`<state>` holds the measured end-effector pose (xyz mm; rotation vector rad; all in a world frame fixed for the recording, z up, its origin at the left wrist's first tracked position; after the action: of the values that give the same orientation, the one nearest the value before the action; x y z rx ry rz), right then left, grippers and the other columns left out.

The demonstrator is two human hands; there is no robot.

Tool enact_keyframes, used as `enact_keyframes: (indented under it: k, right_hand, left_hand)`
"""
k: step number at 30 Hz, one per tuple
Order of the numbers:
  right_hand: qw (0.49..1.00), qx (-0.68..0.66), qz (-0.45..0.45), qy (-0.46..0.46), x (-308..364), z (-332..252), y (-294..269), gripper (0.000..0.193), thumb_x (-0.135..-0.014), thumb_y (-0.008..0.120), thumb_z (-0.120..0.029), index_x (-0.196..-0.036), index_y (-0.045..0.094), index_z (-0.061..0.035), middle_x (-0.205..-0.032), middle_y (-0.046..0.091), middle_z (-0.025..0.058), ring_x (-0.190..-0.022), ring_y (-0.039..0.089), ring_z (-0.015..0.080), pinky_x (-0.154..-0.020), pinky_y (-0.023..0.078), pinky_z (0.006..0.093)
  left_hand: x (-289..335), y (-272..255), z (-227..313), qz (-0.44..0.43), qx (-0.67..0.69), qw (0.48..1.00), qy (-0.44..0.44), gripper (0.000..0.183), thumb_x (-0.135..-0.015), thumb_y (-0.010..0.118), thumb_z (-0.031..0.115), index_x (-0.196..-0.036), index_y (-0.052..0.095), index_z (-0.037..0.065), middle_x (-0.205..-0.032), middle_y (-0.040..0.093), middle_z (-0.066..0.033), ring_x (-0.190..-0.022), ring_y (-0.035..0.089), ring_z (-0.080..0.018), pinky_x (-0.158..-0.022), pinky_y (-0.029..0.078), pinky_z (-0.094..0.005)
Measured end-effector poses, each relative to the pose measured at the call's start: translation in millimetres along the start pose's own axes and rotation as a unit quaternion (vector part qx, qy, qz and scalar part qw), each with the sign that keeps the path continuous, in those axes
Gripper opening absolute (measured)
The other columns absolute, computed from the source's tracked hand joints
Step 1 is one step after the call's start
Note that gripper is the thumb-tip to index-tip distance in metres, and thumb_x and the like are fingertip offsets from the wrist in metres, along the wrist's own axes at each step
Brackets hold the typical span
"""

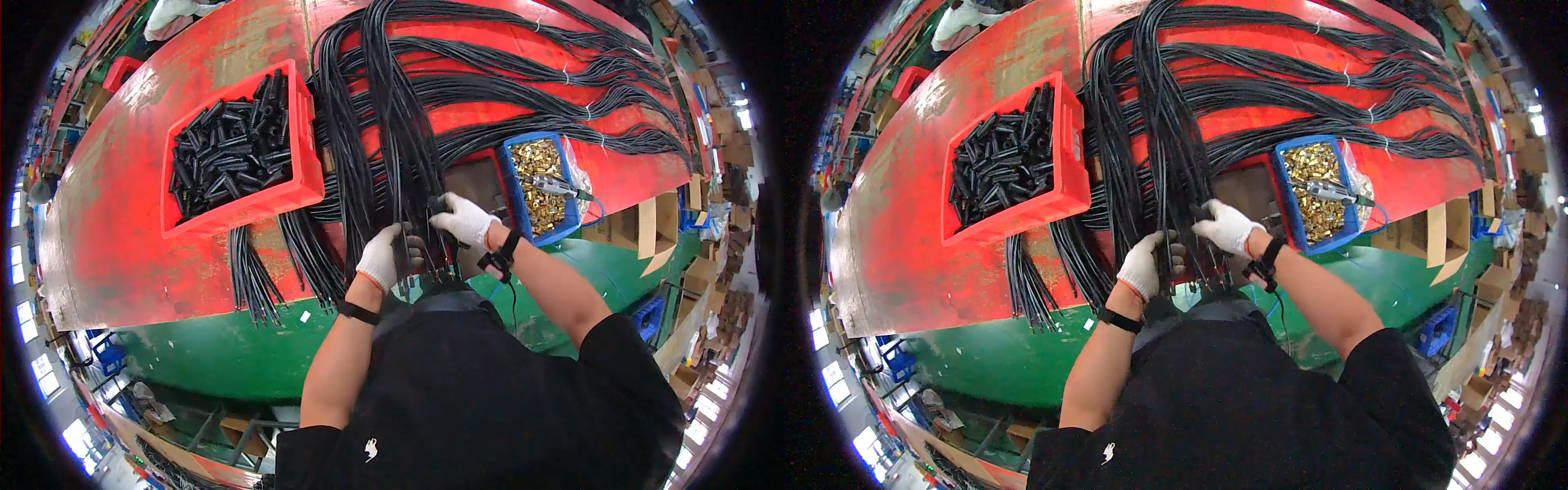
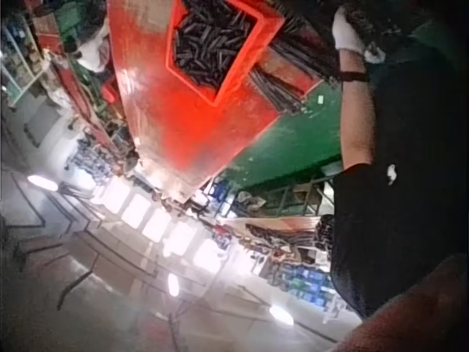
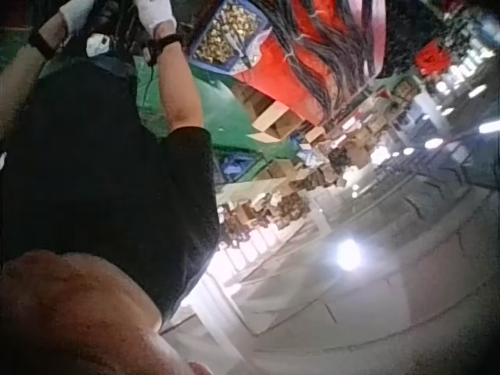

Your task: Assembling wire harnesses by attaching small plastic caps or sleeves to bundles of wires using a jig.

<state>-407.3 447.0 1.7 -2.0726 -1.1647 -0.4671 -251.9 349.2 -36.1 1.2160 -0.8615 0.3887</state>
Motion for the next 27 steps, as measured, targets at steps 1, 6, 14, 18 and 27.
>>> enact_keyframes:
  k: [1, 6, 14, 18, 27]
  right_hand:
    - [1.0, -0.016, -0.02, -0.003, 8.9, -3.8, 6.8, 0.056, -0.093, 0.071, -0.033, -0.129, 0.065, 0.0099, -0.118, 0.074, 0.0254, -0.112, 0.071, 0.0308, -0.1, 0.054, 0.0392]
    - [0.981, -0.175, -0.068, 0.055, 49.7, 18.9, 23.5, 0.046, -0.1, 0.077, -0.031, -0.136, 0.071, -0.0019, -0.111, 0.078, 0.0062, -0.099, 0.068, 0.0113, -0.091, 0.055, 0.0319]
    - [0.977, -0.203, -0.064, 0.004, 88.3, 33.7, 24.3, 0.047, -0.094, 0.081, -0.035, -0.129, 0.076, -0.0053, -0.112, 0.078, 0.0099, -0.104, 0.071, 0.0171, -0.095, 0.055, 0.0343]
    - [0.999, -0.007, -0.027, -0.041, 107.6, 38.4, 16.8, 0.056, -0.087, 0.084, -0.038, -0.129, 0.075, -0.0032, -0.114, 0.077, 0.0195, -0.107, 0.073, 0.0307, -0.099, 0.055, 0.0388]
    - [0.99, 0.065, -0.121, -0.027, 140.3, 61.8, 34.6, 0.07, -0.085, 0.084, -0.044, -0.137, 0.07, -0.0003, -0.131, 0.072, 0.0251, -0.123, 0.07, 0.0387, -0.107, 0.054, 0.0409]
  left_hand:
    - [-4.6, 1.5, -3.8, -0.024, 0.042, 0.999, -0.005, 0.021, -0.111, 0.054, 0.024, -0.121, 0.062, 0.007, -0.096, 0.067, -0.0072, -0.077, 0.064, -0.0229, -0.067, 0.057, -0.0392]
    - [-16.7, 1.2, -10.0, 0.007, -0.005, 1.0, 0.005, 0.016, -0.109, 0.062, 0.019, -0.118, 0.063, 0.005, -0.099, 0.067, -0.0082, -0.085, 0.068, -0.0236, -0.076, 0.064, -0.0426]
    - [-26.5, 5.5, -10.0, 0.03, -0.094, 0.995, 0.0, 0.013, -0.102, 0.075, 0.018, -0.106, 0.069, 0.007, -0.091, 0.071, -0.006, -0.073, 0.067, -0.0183, -0.064, 0.059, -0.0328]
    - [-27.0, 7.8, -6.9, 0.048, -0.148, 0.987, 0.035, 0.012, -0.1, 0.077, 0.016, -0.104, 0.069, 0.008, -0.09, 0.071, -0.0054, -0.068, 0.062, -0.0148, -0.056, 0.051, -0.0286]
    - [-25.8, 34.1, -13.3, 0.059, -0.131, 0.985, 0.091, 0.011, -0.101, 0.074, 0.011, -0.106, 0.066, 0.006, -0.09, 0.069, -0.0083, -0.068, 0.063, -0.0171, -0.057, 0.053, -0.0312]
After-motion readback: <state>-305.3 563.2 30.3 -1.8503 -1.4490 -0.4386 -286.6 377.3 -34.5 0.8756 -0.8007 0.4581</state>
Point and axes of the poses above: each hand's wrist, its own x-axis away from the middle knuckle, its own y-axis out of the palm, z = x × y, the point moved 10 cm from there along -x, towards the middle knuckle
